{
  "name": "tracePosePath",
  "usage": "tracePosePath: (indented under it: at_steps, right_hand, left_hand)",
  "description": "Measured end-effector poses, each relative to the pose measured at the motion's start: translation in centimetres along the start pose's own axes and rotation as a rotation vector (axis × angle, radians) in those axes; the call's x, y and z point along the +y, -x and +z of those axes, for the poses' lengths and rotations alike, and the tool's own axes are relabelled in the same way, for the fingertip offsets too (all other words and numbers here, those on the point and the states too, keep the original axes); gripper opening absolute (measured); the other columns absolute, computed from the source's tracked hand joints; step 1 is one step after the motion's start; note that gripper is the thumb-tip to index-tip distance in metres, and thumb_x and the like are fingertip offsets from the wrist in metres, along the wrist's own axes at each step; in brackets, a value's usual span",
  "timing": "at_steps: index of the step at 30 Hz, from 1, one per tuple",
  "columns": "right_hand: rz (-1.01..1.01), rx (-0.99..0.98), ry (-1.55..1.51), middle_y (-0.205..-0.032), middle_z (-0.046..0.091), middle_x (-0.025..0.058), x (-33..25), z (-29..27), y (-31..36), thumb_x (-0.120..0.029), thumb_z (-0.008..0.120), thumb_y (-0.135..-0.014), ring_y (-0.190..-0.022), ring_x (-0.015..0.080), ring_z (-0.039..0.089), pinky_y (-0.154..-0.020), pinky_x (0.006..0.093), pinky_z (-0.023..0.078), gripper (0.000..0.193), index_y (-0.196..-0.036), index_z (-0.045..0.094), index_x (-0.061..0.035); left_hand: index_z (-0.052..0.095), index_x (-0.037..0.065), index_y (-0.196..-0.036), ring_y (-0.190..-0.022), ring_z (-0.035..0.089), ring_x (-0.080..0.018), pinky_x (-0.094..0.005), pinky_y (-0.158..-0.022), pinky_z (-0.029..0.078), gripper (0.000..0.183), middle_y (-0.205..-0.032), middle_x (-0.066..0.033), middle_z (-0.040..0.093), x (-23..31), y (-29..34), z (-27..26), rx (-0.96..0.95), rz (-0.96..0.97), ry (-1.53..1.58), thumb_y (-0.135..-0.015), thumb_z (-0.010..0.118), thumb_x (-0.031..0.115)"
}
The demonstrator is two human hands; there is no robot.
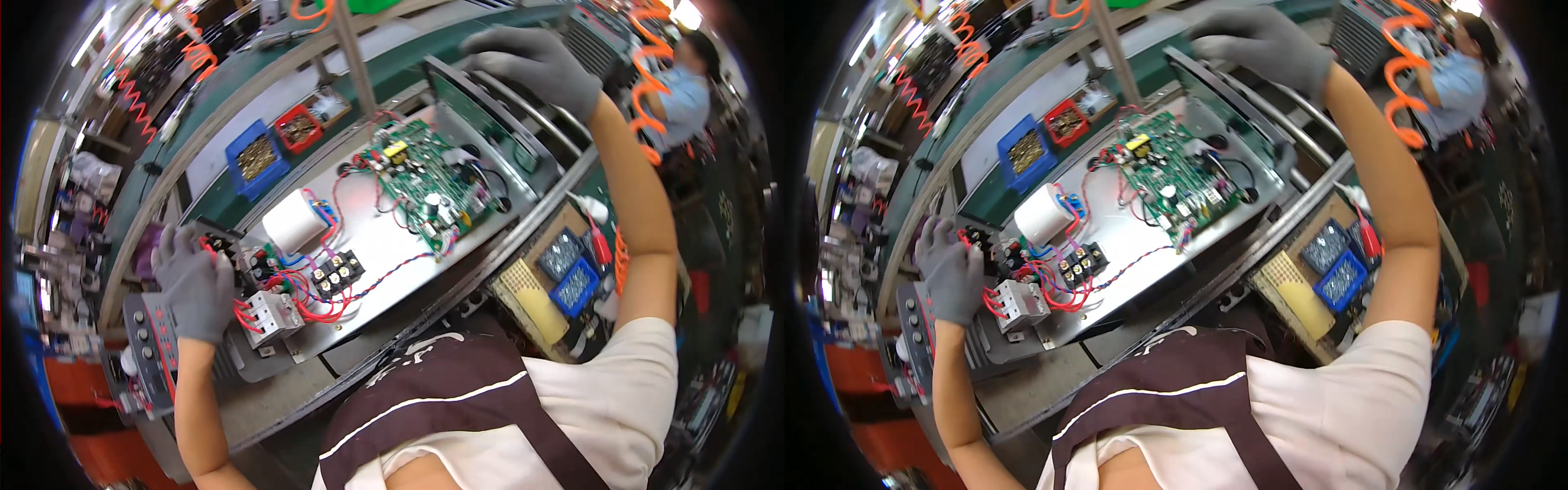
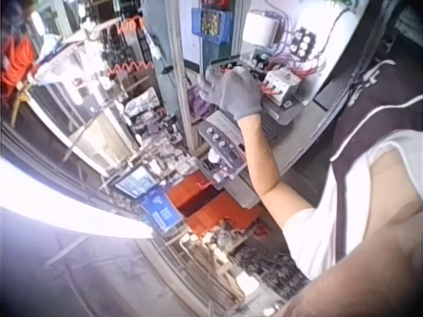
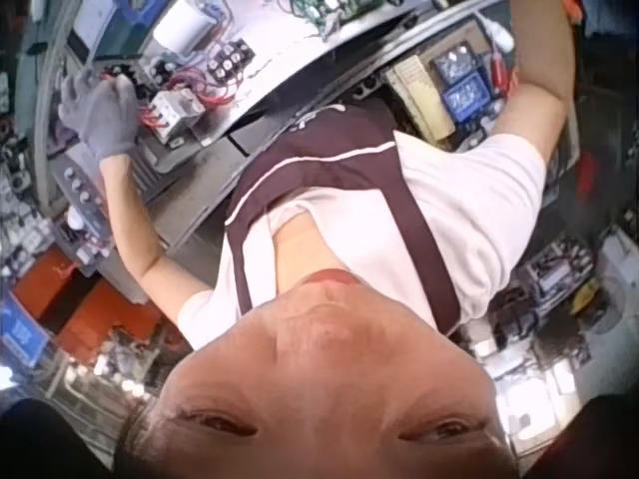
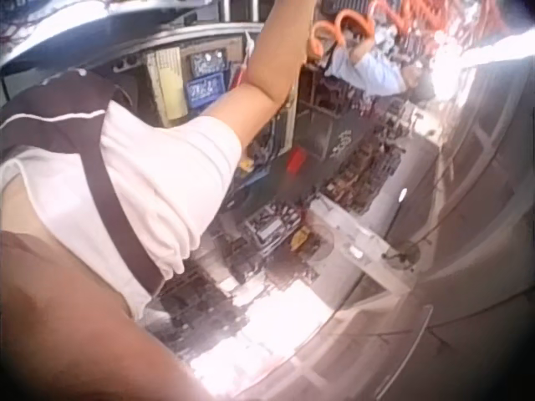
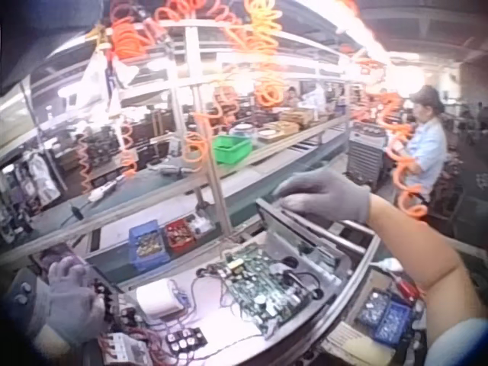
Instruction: The person assembles an electronic device on a workbench. They connect red and black wires to terminals, secure components with screws, and apply a red liquid from a bottle to the circuit board and internal parts. The person handles the device casing and circuit board throughout the process.
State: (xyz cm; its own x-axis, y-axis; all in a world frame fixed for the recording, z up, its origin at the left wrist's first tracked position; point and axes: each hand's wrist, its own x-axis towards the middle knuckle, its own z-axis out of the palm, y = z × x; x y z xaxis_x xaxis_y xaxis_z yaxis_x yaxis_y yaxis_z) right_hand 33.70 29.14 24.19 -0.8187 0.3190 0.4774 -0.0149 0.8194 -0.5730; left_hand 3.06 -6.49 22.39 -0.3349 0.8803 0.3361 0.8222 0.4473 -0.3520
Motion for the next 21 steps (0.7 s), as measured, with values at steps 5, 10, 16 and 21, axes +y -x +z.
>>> tracePosePath:
  at_steps: [5, 10, 16, 21]
  right_hand:
    - [0.487, 0.824, -0.424, -0.094, 0.065, 0.0030, 1.2, 4.3, 21.9, -0.026, 0.053, -0.093, -0.083, 0.0109, 0.061, -0.080, 0.0257, 0.048, 0.031, -0.112, 0.063, -0.0034]
    - [1.159, 1.239, -0.628, -0.084, 0.066, 0.0087, -3.9, 21.5, 41.6, -0.024, 0.061, -0.085, -0.072, 0.0158, 0.062, -0.062, 0.0287, 0.048, 0.025, -0.098, 0.065, -0.0031]
    - [1.592, 1.605, -0.760, -0.077, 0.066, 0.0032, -10.3, 27.6, 48.8, -0.017, 0.060, -0.088, -0.064, 0.0125, 0.062, -0.056, 0.0254, 0.047, 0.015, -0.098, 0.065, -0.0071]
    - [1.546, 1.490, -0.569, -0.077, 0.066, 0.0048, -6.0, 24.6, 51.6, -0.018, 0.060, -0.089, -0.065, 0.0127, 0.061, -0.058, 0.0258, 0.048, 0.015, -0.097, 0.065, -0.0067]
  left_hand:
    - [0.064, 0.001, -0.091, -0.126, 0.034, -0.0399, -0.0478, -0.105, 0.024, 0.028, -0.127, -0.0216, 0.048, -1.7, 1.5, 1.7, 0.008, 0.044, 0.270, -0.085, 0.052, 0.026]
    - [0.058, -0.009, -0.091, -0.114, 0.046, -0.0424, -0.0472, -0.096, 0.034, 0.029, -0.122, -0.0265, 0.050, -4.9, 0.8, 3.0, 0.036, 0.287, 0.335, -0.088, 0.043, 0.015]
    - [0.058, -0.007, -0.093, -0.113, 0.046, -0.0403, -0.0455, -0.094, 0.036, 0.043, -0.127, -0.0241, 0.048, -13.6, -0.9, 10.3, -0.117, 0.398, 0.122, -0.095, 0.037, 0.030]
    - [0.061, -0.005, -0.091, -0.111, 0.048, -0.0372, -0.0443, -0.093, 0.038, 0.046, -0.119, -0.0232, 0.052, -3.3, 0.9, 0.9, -0.050, 0.288, 0.055, -0.096, 0.038, 0.034]
